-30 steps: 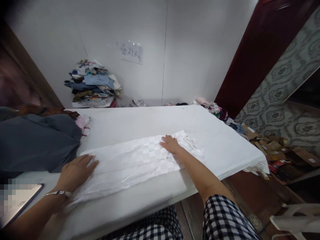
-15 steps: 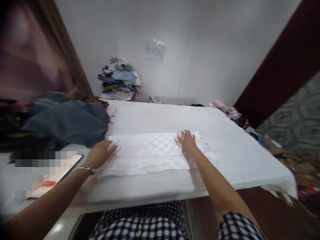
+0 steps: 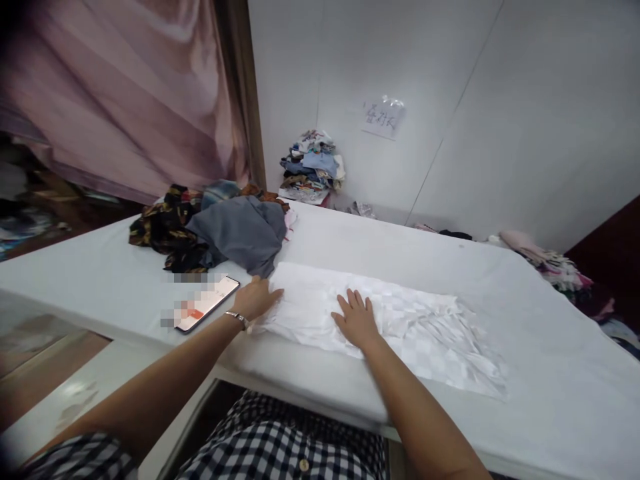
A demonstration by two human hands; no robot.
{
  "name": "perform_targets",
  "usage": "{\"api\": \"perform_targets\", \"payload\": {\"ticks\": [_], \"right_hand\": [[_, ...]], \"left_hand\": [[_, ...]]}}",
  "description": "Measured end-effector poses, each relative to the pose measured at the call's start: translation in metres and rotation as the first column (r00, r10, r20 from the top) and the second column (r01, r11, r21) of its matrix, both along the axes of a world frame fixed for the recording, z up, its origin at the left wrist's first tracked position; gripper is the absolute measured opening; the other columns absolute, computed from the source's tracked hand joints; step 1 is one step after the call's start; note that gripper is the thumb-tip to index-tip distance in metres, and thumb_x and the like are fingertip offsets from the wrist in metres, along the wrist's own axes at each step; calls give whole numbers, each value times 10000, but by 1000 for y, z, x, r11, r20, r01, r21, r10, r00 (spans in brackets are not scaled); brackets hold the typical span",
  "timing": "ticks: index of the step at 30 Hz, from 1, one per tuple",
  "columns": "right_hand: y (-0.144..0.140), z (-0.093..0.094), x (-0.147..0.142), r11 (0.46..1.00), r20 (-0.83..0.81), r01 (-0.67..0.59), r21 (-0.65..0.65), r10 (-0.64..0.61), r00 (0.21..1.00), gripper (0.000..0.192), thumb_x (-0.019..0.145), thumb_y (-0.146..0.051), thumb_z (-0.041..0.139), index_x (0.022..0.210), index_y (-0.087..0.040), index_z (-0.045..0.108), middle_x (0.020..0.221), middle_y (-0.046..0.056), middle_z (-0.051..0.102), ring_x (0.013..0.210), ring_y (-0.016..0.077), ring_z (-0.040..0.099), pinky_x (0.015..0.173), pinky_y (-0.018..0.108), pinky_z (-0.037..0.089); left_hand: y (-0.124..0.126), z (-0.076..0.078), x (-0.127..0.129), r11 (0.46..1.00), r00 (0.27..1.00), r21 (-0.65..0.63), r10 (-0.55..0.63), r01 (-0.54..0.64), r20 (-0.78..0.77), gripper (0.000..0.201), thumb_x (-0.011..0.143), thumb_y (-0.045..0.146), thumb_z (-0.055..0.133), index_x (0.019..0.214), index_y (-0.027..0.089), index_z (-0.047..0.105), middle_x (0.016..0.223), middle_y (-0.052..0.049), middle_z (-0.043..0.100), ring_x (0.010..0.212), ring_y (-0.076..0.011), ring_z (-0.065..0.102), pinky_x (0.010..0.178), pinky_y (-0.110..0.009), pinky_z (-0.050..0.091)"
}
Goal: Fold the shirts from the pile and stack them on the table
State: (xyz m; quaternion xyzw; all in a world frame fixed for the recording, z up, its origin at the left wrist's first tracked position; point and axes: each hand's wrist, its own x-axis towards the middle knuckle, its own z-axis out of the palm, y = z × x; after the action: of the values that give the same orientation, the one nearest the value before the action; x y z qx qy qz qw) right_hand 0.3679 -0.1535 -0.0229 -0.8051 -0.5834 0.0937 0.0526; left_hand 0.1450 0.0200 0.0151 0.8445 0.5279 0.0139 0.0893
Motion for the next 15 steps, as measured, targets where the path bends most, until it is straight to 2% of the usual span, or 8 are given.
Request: {"api": "perform_targets", "payload": {"ticks": [6,12,15], "right_hand": [[0,-8,1,999,24,-6,32,6,1000,578,943,-508,320,1456,-241,337,1569,77,172,1445,269,107,1134,503,81],[-1,-7,0,998,10,-9,63,9,1000,569,944,-508,325,1445,-240,355,1566,77,187,1443,272,117,1133,509,92],[-1,-9,1,996,-13,-12,91,14,1000,561,941,-500,342,1438,-242,367,1561,81,203,1442,276,126,1132,520,94]], "left_hand": [[1,-4,20,995,989,-98,45,-32,140,373,805,315,483,1091,111,609,1179,-208,599,1034,-307,618,860,-390,452],[16,-11,24,972,956,-227,121,-59,268,479,712,192,563,1186,135,588,1166,-176,653,1062,-271,623,834,-306,465],[22,-5,25,956,927,-287,163,-63,337,463,733,201,557,1191,146,593,1133,-142,677,992,-223,655,764,-254,481]]}}
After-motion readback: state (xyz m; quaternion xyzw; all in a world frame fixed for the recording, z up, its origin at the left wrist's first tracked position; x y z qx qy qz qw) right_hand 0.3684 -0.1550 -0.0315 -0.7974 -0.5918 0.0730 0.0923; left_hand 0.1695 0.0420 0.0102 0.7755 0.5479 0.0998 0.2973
